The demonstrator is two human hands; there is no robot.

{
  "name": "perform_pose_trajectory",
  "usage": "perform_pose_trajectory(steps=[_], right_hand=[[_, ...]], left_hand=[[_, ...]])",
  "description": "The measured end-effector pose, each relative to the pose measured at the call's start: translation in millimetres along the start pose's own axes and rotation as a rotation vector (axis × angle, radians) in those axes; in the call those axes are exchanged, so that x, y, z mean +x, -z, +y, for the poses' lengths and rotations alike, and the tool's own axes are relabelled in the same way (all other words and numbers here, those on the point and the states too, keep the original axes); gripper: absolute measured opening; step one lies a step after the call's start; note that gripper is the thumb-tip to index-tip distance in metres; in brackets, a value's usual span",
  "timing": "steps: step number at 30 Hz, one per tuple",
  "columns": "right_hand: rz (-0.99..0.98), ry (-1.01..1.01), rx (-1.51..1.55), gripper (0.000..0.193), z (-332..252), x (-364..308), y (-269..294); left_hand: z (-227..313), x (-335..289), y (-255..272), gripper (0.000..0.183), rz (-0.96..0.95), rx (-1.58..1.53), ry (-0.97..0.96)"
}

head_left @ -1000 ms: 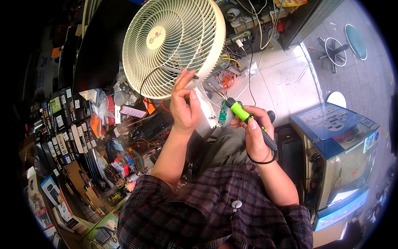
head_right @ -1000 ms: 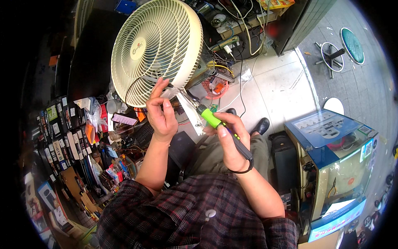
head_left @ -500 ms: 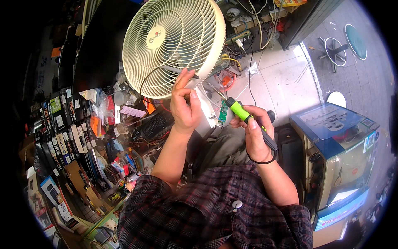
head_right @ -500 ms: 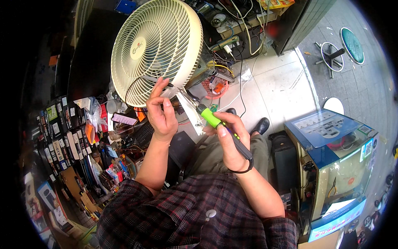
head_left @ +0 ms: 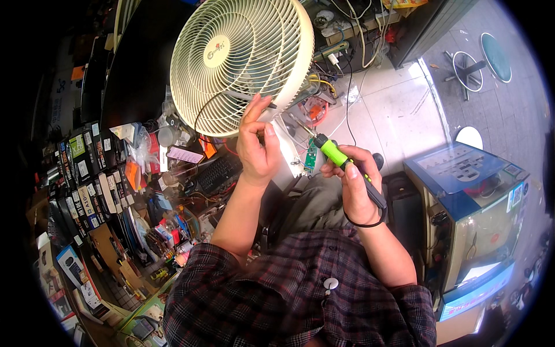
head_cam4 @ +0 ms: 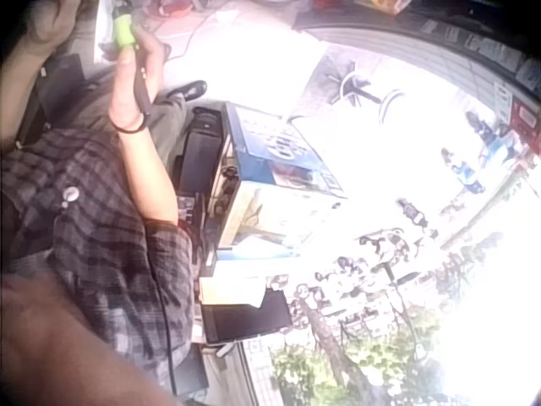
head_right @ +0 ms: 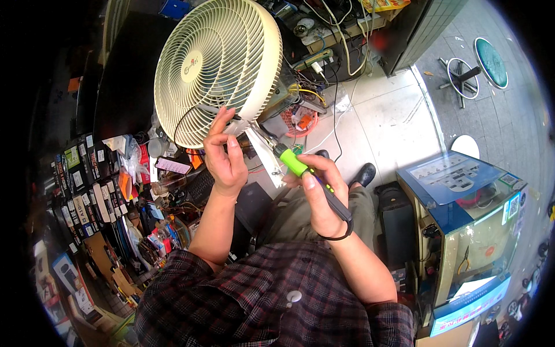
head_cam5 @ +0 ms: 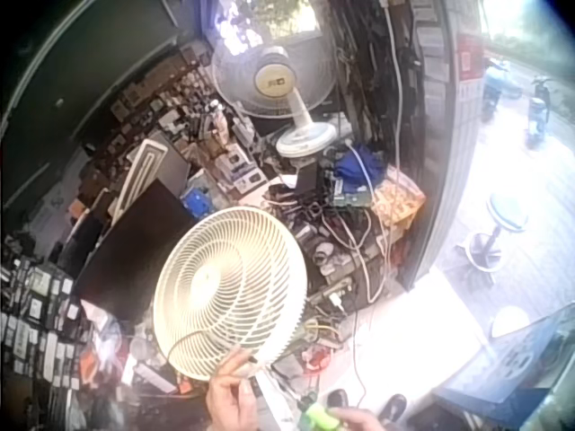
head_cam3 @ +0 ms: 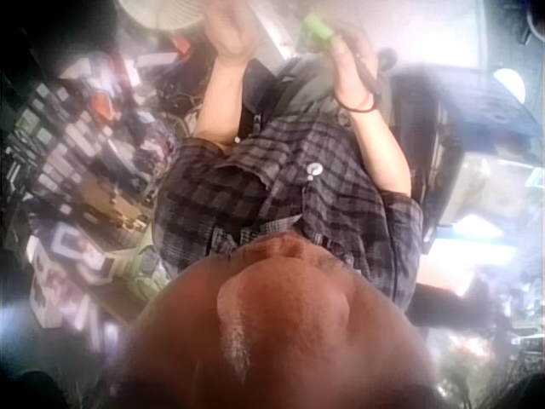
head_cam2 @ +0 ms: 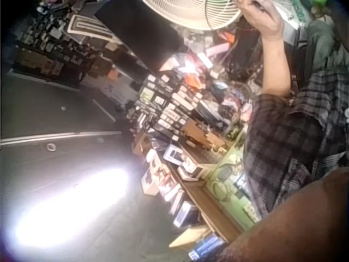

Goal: The person strips the insulation from a red wire using pliers, then uses a soldering iron to tin the exposed wire ends. They continue to hold and inspect the prepared wire.

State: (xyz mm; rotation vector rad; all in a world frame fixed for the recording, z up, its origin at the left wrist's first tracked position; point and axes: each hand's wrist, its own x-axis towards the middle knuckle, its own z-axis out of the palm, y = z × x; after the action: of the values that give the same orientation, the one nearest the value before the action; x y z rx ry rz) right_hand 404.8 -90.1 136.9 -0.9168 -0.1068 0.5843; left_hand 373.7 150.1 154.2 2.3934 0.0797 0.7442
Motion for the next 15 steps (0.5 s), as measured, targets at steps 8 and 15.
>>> perform_pose_trajectory(steps=[8,15], right_hand=[[-0.003,-0.003,0.007,0.044,-0.9,0.9,-0.8],[0.001,-0.003,0.0,0.044,-1.2,0.7,-1.7]], left_hand=[[-1.3,-0.3,-0.1,0.004,-0.002,-0.004,0.001],[-1.2,-0.3,-0.2,0.005,0.001,-0.005,-0.002]])
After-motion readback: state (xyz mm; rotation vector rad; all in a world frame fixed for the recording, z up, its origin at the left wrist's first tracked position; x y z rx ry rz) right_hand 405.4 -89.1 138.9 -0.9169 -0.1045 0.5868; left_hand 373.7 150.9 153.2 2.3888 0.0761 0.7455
